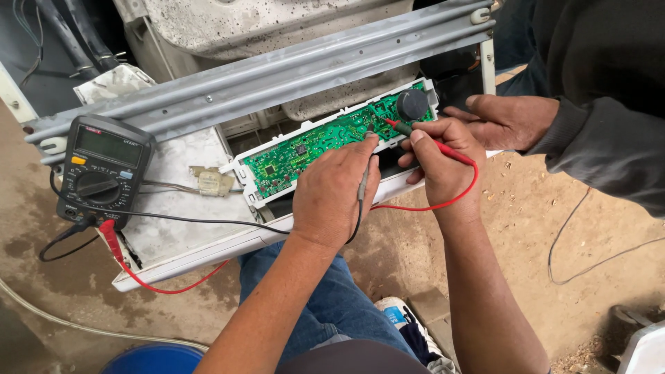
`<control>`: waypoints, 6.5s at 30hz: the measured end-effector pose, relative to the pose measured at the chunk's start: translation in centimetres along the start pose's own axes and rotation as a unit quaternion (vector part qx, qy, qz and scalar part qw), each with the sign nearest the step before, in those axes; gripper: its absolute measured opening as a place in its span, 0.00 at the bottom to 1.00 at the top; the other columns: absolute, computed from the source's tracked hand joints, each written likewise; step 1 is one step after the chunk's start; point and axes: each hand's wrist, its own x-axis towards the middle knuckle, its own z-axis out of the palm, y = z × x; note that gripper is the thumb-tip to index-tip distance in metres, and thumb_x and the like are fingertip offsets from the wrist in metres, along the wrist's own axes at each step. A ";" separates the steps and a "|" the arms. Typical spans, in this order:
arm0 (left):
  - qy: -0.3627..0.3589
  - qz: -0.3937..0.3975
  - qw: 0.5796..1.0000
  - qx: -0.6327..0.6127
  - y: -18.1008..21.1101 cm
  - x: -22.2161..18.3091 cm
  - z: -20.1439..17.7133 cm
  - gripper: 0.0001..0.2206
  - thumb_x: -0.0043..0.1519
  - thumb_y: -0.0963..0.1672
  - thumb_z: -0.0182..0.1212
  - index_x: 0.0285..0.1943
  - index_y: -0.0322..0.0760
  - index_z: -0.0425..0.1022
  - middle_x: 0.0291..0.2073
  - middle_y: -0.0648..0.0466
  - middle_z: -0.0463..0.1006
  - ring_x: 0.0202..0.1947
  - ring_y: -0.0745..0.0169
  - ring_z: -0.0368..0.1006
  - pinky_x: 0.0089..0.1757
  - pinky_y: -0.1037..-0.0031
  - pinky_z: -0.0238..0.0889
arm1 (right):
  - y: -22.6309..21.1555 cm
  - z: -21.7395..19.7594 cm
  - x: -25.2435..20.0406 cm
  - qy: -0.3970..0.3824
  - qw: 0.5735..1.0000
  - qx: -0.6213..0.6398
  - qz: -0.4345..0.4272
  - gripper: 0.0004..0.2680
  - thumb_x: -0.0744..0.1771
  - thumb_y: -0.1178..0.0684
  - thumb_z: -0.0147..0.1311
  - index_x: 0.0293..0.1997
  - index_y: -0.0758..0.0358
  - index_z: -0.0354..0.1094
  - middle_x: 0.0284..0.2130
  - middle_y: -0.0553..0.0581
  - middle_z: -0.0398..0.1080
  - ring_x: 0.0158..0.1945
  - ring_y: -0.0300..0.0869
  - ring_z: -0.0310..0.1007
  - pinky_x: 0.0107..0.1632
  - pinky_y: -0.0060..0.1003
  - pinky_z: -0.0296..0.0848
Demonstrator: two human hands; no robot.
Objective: The person tests a washing machine circuit board by applying multimeter probes to various contact points across the board.
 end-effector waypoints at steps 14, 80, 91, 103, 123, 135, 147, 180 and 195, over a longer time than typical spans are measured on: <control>-0.006 0.000 1.000 0.014 -0.1 0.0 0.2 0.12 0.66 0.44 0.60 0.57 0.37 0.76 0.43 0.49 0.82 0.40 0.50 0.77 0.43 0.61 0.70 | -0.2 -0.3 0.4 -0.008 1.000 -0.010 0.005 0.04 0.70 0.59 0.54 0.45 0.68 0.71 0.34 0.56 0.76 0.31 0.35 0.77 0.26 0.26 0.72; 0.011 -0.040 0.999 -0.024 -1.1 -0.8 1.6 0.13 0.66 0.43 0.56 0.58 0.37 0.77 0.34 0.49 0.80 0.38 0.47 0.77 0.41 0.57 0.68 | 2.7 -3.2 1.6 -0.080 0.997 0.019 0.000 0.01 0.75 0.62 0.53 0.48 0.68 0.66 0.41 0.60 0.73 0.37 0.42 0.77 0.38 0.37 0.77; -0.002 0.006 0.998 -0.061 -2.9 -1.1 1.9 0.11 0.65 0.43 0.57 0.55 0.40 0.75 0.34 0.53 0.80 0.38 0.50 0.77 0.42 0.58 0.68 | 3.1 -2.6 1.8 -0.065 0.997 0.030 -0.008 0.04 0.74 0.58 0.53 0.51 0.67 0.67 0.39 0.58 0.74 0.39 0.41 0.77 0.35 0.35 0.78; -0.003 0.027 0.998 -0.064 5.0 -5.4 -7.4 0.10 0.63 0.41 0.64 0.52 0.38 0.75 0.37 0.46 0.81 0.38 0.43 0.77 0.40 0.58 0.69 | -1.9 -2.1 -8.3 -0.093 0.990 0.009 -0.109 0.11 0.73 0.50 0.51 0.59 0.66 0.69 0.49 0.62 0.77 0.50 0.49 0.80 0.52 0.42 0.79; -0.210 -0.005 0.965 0.159 2.9 -12.9 -22.6 0.21 0.64 0.55 0.56 0.29 0.39 0.80 0.27 0.46 0.81 0.32 0.40 0.77 0.36 0.51 0.68 | -7.9 -5.1 -18.9 -0.049 0.964 -0.125 -0.231 0.04 0.73 0.63 0.52 0.52 0.67 0.61 0.40 0.57 0.69 0.36 0.35 0.70 0.43 0.27 0.72; -0.244 -0.410 0.877 0.061 -1.5 -20.5 -27.5 0.16 0.61 0.53 0.62 0.37 0.39 0.81 0.31 0.45 0.83 0.36 0.45 0.80 0.41 0.58 0.70 | -9.6 -1.5 -20.2 -0.014 0.931 -0.235 -0.281 0.06 0.72 0.61 0.58 0.51 0.66 0.64 0.42 0.57 0.69 0.42 0.37 0.69 0.49 0.28 0.69; -0.103 -0.081 0.991 -0.007 7.9 -14.9 -18.3 0.13 0.66 0.49 0.58 0.51 0.42 0.82 0.46 0.52 0.84 0.48 0.50 0.79 0.47 0.62 0.71 | -13.7 -1.8 -18.0 -0.063 0.887 -0.275 -0.367 0.10 0.67 0.61 0.64 0.50 0.64 0.67 0.41 0.60 0.70 0.43 0.46 0.72 0.47 0.35 0.72; 0.003 0.086 0.992 -0.093 9.8 -9.9 -17.2 0.07 0.59 0.43 0.70 0.42 0.37 0.79 0.34 0.52 0.81 0.35 0.55 0.79 0.38 0.69 0.71 | -10.7 -2.2 -14.0 -0.157 0.835 -0.499 -0.170 0.20 0.62 0.46 0.66 0.59 0.55 0.72 0.28 0.62 0.77 0.34 0.55 0.78 0.37 0.49 0.74; -0.278 -0.094 0.828 -0.477 -1.9 -8.3 -12.1 0.12 0.63 0.45 0.63 0.49 0.31 0.80 0.36 0.49 0.85 0.38 0.57 0.82 0.42 0.71 0.74 | -2.2 -3.0 -4.2 0.001 0.974 -0.062 -0.219 0.25 0.73 0.33 0.36 0.53 0.68 0.73 0.40 0.61 0.75 0.37 0.42 0.76 0.43 0.33 0.75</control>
